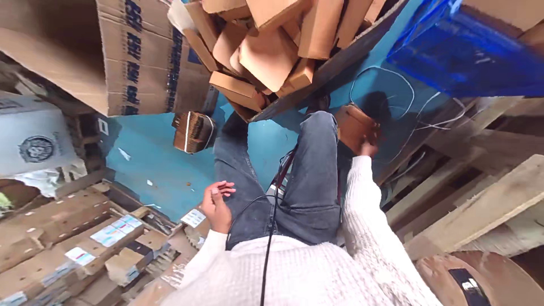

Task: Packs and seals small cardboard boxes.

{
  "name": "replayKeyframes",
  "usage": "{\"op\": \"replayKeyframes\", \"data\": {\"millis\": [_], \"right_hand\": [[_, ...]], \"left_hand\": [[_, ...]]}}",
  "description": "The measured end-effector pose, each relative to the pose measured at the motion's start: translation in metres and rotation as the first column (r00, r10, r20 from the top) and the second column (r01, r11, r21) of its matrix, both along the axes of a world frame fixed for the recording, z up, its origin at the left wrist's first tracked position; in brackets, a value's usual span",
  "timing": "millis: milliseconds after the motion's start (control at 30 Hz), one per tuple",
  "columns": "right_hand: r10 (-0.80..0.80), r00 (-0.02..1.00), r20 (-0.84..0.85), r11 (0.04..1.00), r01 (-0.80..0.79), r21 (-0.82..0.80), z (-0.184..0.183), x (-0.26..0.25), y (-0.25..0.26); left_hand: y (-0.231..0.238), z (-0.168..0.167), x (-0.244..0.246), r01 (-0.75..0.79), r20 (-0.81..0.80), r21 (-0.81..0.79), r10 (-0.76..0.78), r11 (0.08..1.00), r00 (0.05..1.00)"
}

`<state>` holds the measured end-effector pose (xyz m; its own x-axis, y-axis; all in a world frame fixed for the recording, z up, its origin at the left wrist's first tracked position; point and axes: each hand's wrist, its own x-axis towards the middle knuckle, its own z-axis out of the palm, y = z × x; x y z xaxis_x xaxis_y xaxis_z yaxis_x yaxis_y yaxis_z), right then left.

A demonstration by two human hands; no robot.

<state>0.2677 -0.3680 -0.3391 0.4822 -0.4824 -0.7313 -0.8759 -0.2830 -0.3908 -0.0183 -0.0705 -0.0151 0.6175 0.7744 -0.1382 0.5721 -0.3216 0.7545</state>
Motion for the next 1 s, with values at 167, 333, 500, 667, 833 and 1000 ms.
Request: {"op": "replayKeyframes", "data": {"millis": [167, 333, 500, 667, 833, 1000], "right_hand": [[-0.129, 0.971, 0.201, 0.922, 0.043, 0.385, 0.09, -0.009, -0.031], [-0.184, 0.877, 0.444, 0.658, -0.225, 0.718, 0.258, -0.046, 0.007], [0.328, 0.572, 0.751, 0.188, -0.819, 0.542, 0.368, -0.117, 0.049], [0.272, 0.372, 0.888, 0.077, -0.928, 0.366, 0.398, -0.122, 0.083], [0.562, 0.17, 0.81, 0.077, -0.985, 0.154, 0.42, -0.191, 0.152], [0.343, 0.049, 0.938, -0.089, -0.992, 0.085, 0.453, -0.251, 0.164]], "left_hand": [[-0.003, 0.018, 0.01, -0.09, 0.237, -0.181, 0.132, 0.979, 0.962], [-0.015, 0.048, 0.049, 0.283, 0.406, -0.401, -0.107, 0.871, 0.907], [-0.048, 0.097, 0.047, 0.275, 0.508, -0.626, 0.115, 0.73, 0.853], [-0.031, 0.12, -0.017, 0.185, 0.529, -0.411, 0.069, 0.892, 0.846], [-0.036, 0.128, -0.067, 0.046, 0.594, -0.321, 0.163, 0.946, 0.788], [-0.025, 0.129, -0.103, -0.069, 0.619, -0.389, 0.316, 0.919, 0.719]]}}
